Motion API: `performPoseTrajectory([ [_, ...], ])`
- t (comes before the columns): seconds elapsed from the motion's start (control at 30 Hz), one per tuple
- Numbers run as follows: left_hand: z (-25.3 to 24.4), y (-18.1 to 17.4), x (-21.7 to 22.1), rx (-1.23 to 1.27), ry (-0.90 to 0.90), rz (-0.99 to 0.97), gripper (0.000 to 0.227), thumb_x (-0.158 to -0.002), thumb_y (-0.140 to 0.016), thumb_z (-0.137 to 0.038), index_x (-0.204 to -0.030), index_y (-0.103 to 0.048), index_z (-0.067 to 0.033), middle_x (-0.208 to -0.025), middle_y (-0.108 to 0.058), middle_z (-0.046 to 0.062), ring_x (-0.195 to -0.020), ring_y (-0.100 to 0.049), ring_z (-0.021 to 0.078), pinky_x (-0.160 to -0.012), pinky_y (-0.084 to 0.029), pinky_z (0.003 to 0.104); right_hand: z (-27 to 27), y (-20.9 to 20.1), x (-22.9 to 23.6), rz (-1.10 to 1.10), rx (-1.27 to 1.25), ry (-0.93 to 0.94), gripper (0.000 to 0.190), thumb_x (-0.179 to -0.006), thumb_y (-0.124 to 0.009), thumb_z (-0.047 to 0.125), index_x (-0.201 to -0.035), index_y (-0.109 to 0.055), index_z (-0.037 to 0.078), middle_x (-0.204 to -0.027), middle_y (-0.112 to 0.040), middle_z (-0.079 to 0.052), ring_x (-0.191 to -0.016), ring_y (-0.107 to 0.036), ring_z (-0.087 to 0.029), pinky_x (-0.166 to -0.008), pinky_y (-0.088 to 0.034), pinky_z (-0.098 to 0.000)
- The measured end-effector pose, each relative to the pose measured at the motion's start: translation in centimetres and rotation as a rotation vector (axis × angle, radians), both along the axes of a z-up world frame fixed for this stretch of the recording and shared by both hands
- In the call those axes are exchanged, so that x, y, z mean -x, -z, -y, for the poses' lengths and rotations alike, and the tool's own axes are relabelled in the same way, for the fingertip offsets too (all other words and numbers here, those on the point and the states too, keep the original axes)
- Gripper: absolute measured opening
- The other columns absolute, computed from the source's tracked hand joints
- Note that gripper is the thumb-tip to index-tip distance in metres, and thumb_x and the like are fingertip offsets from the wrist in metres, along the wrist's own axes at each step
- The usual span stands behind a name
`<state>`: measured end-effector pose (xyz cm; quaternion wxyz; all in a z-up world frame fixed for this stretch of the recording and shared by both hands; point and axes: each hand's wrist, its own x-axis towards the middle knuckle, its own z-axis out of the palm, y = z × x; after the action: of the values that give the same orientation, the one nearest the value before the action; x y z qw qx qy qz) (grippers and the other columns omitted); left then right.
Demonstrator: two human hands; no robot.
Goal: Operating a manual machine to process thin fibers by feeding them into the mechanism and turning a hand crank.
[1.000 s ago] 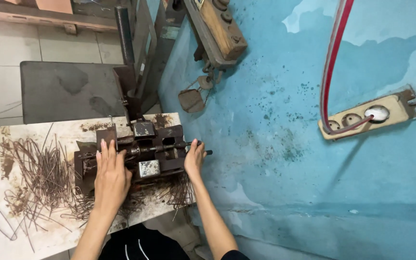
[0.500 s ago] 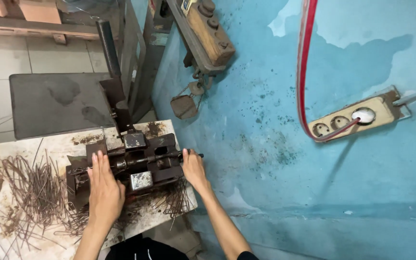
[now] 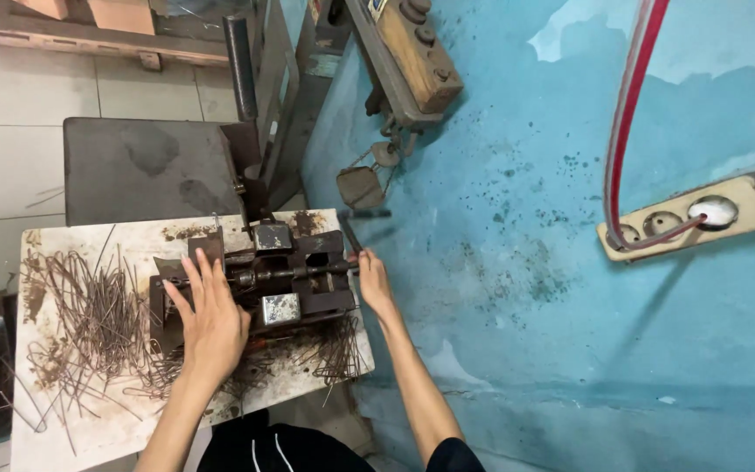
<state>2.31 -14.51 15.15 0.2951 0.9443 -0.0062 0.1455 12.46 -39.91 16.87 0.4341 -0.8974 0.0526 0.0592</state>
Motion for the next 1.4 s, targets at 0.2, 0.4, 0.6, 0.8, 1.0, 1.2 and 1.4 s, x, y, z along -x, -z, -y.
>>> performPoseTrajectory([
  [0.2,-0.4,-0.2,0.0,0.01,0.034,-0.011,0.089,-0.073,-0.058,-0.002,-0.152,-0.021,0.015,-0.166,-0.006,0.039,-0.157,0.002,0.0493,-0.117,0.007,0.072,2.0,2.2,-0.5,0.357,-0.068,-0.188,0.035,-0.108,-0.032,0.007,-0.135,-0.053,0.002,-0.125,-0.06,-0.029,-0.122,-0.055,-0.051,-0.1,-0.048,-0.0546],
  [0.4,-0.2,-0.1,0.1,-0.021,0.023,-0.017,0.088,-0.076,-0.057,-0.004,-0.153,-0.02,0.0162,-0.167,-0.004,0.039,-0.157,0.003,0.048,-0.117,0.009,0.072,3.4,3.0,-2.9,0.25,0.119,-0.243,0.024,-0.104,-0.043,0.011,-0.113,-0.064,0.004,-0.1,-0.069,-0.024,-0.102,-0.064,-0.048,-0.09,-0.049,-0.0556],
  [0.6,0.3,0.4,0.0,-0.136,-0.048,-0.097,0.089,-0.08,-0.055,-0.014,-0.156,-0.018,0.0122,-0.168,-0.005,0.035,-0.157,0.005,0.0496,-0.118,0.009,0.074,4.1,5.9,-4.4,-0.124,0.56,-0.154,0.052,-0.1,-0.039,0.047,-0.092,-0.071,0.006,-0.099,-0.075,-0.02,-0.104,-0.071,-0.039,-0.089,-0.054,-0.0526],
  [0.8,-1.1,-4.1,-5.1,-0.376,-0.208,-0.242,0.072,-0.099,-0.041,-0.053,-0.155,-0.046,-0.0075,-0.16,-0.042,0.023,-0.161,-0.006,0.0481,-0.114,0.018,0.074,2.3,4.0,-4.5,-0.106,0.651,-0.228,0.053,-0.1,-0.038,0.041,-0.085,-0.076,0.008,-0.09,-0.077,-0.017,-0.094,-0.072,-0.041,-0.08,-0.056,-0.0522],
  [1.0,-2.4,-6.9,-17.3,0.471,-0.223,-0.116,0.07,-0.095,-0.067,-0.032,-0.155,-0.038,-0.0094,-0.168,-0.013,0.027,-0.15,-0.018,0.0569,-0.115,-0.009,0.078,-0.5,0.0,-1.6,-0.128,0.572,-0.135,0.054,-0.102,-0.029,0.034,-0.128,-0.063,0.001,-0.116,-0.073,-0.025,-0.107,-0.071,-0.041,-0.085,-0.057,-0.0538],
  [1.2,-0.5,-5.6,-18.8,0.611,-0.336,0.06,0.055,-0.094,-0.073,-0.04,-0.134,-0.047,-0.0141,-0.156,-0.036,0.012,-0.141,-0.04,0.0493,-0.111,-0.021,0.081,1.6,5.2,-3.2,-0.033,0.396,-0.088,0.058,-0.103,-0.032,0.029,-0.147,-0.046,-0.006,-0.124,-0.068,-0.031,-0.11,-0.069,-0.043,-0.087,-0.056,-0.0529],
  [1.4,1.7,-13.3,-11.7,0.379,-0.163,0.142,0.062,-0.088,-0.076,-0.055,-0.119,-0.05,-0.0074,-0.147,-0.056,0.021,-0.148,-0.037,0.0451,-0.116,-0.003,0.073,2.8,8.0,-4.1,-0.056,0.212,-0.036,0.06,-0.103,-0.034,0.037,-0.141,-0.056,-0.005,-0.129,-0.064,-0.032,-0.121,-0.062,-0.046,-0.1,-0.05,-0.0556],
])
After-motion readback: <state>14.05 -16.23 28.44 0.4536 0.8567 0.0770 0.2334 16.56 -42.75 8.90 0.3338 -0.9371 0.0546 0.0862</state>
